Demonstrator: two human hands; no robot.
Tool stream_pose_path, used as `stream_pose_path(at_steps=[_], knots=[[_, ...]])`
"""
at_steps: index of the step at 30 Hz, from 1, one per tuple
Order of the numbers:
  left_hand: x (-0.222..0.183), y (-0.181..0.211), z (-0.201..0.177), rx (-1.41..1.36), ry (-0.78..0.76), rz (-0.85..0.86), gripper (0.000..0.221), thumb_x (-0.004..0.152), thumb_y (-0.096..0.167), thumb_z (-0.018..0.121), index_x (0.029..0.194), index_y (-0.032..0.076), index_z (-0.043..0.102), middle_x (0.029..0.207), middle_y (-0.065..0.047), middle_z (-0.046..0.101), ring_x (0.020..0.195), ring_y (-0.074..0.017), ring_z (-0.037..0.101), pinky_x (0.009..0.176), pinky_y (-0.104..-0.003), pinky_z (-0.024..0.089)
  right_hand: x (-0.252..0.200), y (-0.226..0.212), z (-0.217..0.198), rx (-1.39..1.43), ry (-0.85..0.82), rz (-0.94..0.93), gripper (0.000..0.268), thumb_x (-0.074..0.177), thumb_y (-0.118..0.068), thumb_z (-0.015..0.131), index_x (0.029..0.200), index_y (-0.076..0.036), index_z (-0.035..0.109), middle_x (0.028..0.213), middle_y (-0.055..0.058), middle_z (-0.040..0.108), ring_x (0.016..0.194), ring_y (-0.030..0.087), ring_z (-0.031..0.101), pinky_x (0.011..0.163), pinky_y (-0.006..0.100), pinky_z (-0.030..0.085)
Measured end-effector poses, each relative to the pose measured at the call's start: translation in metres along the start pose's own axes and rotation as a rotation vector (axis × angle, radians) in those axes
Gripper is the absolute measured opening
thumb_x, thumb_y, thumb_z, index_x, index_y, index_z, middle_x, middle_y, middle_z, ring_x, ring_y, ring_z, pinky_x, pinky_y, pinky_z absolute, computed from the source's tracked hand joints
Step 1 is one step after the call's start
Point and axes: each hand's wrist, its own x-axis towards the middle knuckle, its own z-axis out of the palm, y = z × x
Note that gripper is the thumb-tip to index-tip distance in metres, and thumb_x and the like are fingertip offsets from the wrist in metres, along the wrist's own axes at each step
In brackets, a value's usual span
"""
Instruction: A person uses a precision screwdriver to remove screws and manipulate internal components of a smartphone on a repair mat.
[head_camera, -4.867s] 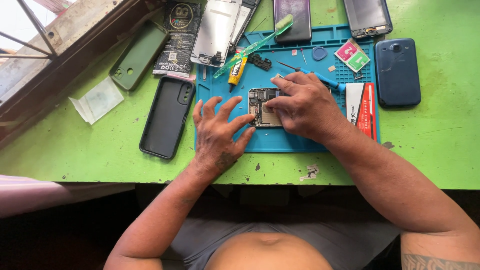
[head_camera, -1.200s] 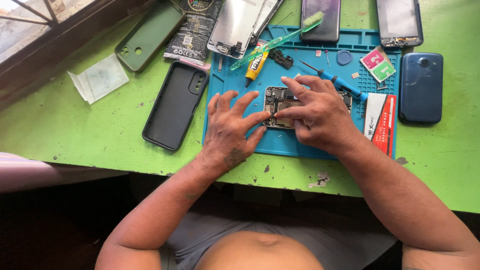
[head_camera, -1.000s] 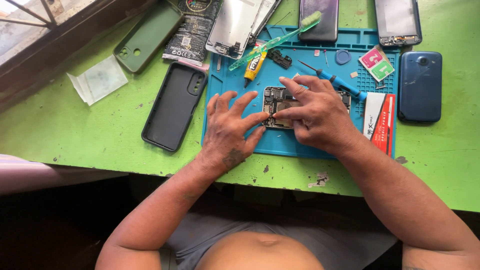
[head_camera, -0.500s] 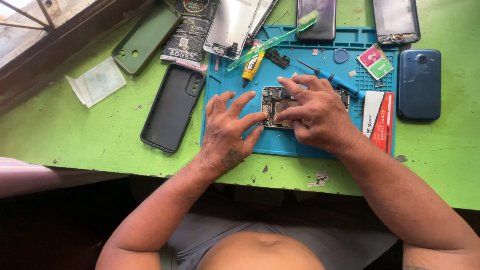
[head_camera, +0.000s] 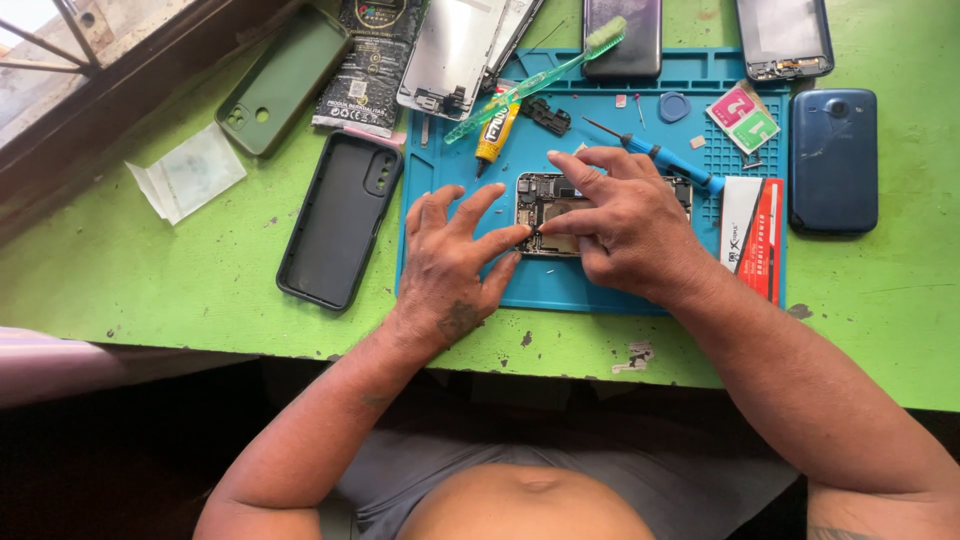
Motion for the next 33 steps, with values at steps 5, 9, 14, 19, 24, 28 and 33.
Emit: stream_pose_path(at_steps=[5,9,14,19,24,28,33], knots=[[0.002,0.004,-0.006,-0.026,-0.006,-0.018,0.024,0.087,0.029,0.077,0.111,0.033,0.076,0.139,-0.001,0.058,0.13,-0.0342,0.046,0.11,-0.058,0.034,-0.001,0.0,0.003,-0.014,0.016,-0.008,0.034,0.081,-0.006,0.064,0.094,-0.031,0.083,0.138,0.007,0.068,0.134,0.029,0.054,0.105,0.046,0.046],[0.002,0.004,-0.008,-0.037,-0.004,-0.005,0.021,0.088,0.027,0.076,0.108,0.033,0.077,0.139,-0.001,0.058,0.13,-0.0352,0.047,0.11,-0.059,0.034,0.0,-0.001,0.001,-0.013,0.004,-0.023,0.036,0.079,-0.004,0.063,0.093,-0.03,0.083,0.139,0.006,0.067,0.133,0.03,0.055,0.103,0.048,0.047],[0.003,0.007,-0.009,-0.034,-0.005,0.004,0.019,0.089,0.027,0.074,0.107,0.035,0.077,0.139,-0.001,0.059,0.131,-0.0343,0.047,0.11,-0.059,0.034,0.0,0.0,0.0,0.006,0.021,-0.021,0.037,0.079,-0.003,0.061,0.092,-0.03,0.083,0.136,0.006,0.068,0.132,0.029,0.056,0.104,0.047,0.047],[0.004,0.006,-0.01,-0.031,-0.001,0.022,0.022,0.088,0.027,0.075,0.109,0.036,0.076,0.139,-0.001,0.059,0.131,-0.0346,0.048,0.11,-0.059,0.034,-0.002,0.008,0.005,0.052,0.118,-0.011,0.032,0.084,-0.002,0.061,0.092,-0.025,0.082,0.139,0.007,0.068,0.13,0.03,0.057,0.101,0.046,0.048],[0.004,0.003,-0.008,-0.047,-0.035,0.031,0.029,0.087,0.027,0.076,0.114,0.039,0.075,0.141,0.0,0.058,0.131,-0.0348,0.048,0.111,-0.059,0.033,-0.001,0.021,-0.001,0.205,0.404,-0.003,0.024,0.088,0.007,0.068,0.096,-0.012,0.082,0.121,0.017,0.076,0.103,0.036,0.071,0.086,0.047,0.058],[0.004,0.003,-0.008,-0.056,-0.047,0.039,0.028,0.089,0.027,0.074,0.114,0.039,0.075,0.141,0.0,0.058,0.131,-0.0346,0.048,0.111,-0.06,0.033,-0.004,0.04,-0.004,0.177,0.468,0.028,0.022,0.092,0.004,0.071,0.101,-0.013,0.082,0.121,0.012,0.078,0.101,0.03,0.073,0.084,0.042,0.06],[0.002,0.0,-0.007,-0.053,-0.079,0.053,0.032,0.089,0.027,0.073,0.118,0.04,0.073,0.142,-0.001,0.057,0.131,-0.0353,0.047,0.111,-0.06,0.032,-0.005,0.041,-0.026,0.316,0.509,0.111,0.03,0.093,0.017,0.068,0.108,-0.004,0.083,0.101,0.019,0.077,0.084,0.034,0.072,0.068,0.041,0.057]])
